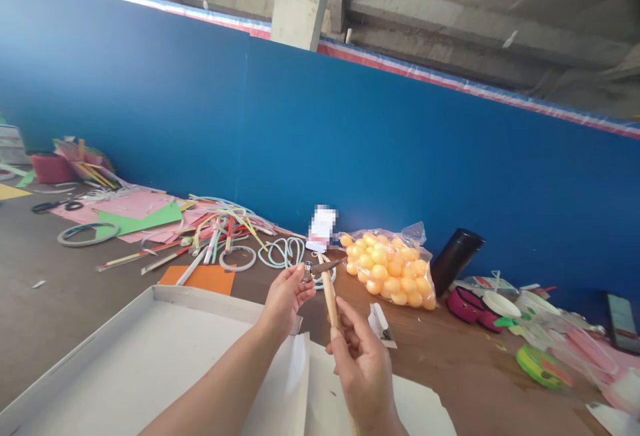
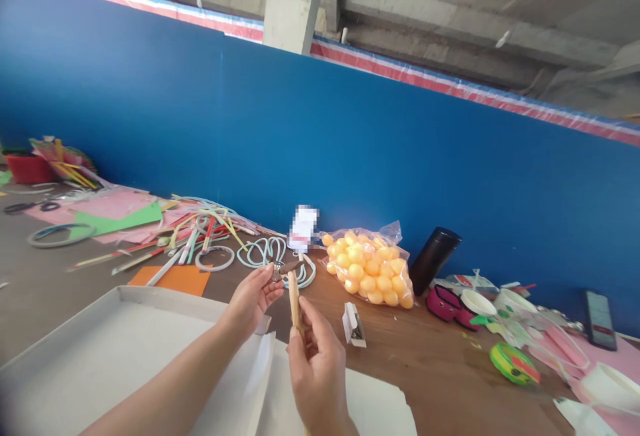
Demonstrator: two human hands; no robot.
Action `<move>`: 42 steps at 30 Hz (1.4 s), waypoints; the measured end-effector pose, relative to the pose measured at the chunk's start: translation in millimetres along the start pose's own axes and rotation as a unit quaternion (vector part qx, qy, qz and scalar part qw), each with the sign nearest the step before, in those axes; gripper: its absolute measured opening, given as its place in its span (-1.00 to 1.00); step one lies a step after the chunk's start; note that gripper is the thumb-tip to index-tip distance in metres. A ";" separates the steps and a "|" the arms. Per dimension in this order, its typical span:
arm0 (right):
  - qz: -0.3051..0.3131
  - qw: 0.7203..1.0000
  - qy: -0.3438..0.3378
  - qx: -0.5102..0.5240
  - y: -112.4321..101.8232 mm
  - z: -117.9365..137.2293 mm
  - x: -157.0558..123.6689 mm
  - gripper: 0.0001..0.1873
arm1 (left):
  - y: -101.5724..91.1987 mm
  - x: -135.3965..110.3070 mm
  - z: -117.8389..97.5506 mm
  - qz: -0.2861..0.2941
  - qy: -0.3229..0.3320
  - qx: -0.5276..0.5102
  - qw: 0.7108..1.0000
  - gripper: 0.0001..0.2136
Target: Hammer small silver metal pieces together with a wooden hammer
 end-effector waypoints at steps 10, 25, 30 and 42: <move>-0.010 1.000 -0.002 0.002 -1.7 0.7 0.5 -0.53 | -1.6 -0.3 -0.7 -0.009 0.007 -0.002 1.000 -0.86; -0.016 0.988 0.154 0.023 -5.9 -35.4 8.2 -0.51 | -6.0 1.5 -1.9 -0.004 0.040 0.024 0.999 -0.79; 0.033 0.979 0.199 -0.026 1.1 -62.8 7.7 -0.59 | -7.0 1.7 -0.5 -0.007 0.029 0.030 0.999 -0.78; 0.008 0.962 0.096 -0.256 -23.1 -52.9 15.6 -0.76 | 2.1 -2.7 -1.1 0.020 0.015 0.034 0.999 -0.78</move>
Point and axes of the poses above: each hand's wrist, its own x-axis towards the middle knuckle, its own y-axis out of the palm, z = x × y, the point moved 8 cm from there along x, towards the middle knuckle, and after that the axes turned 2 degrees about -z, right-handed, at the moved point
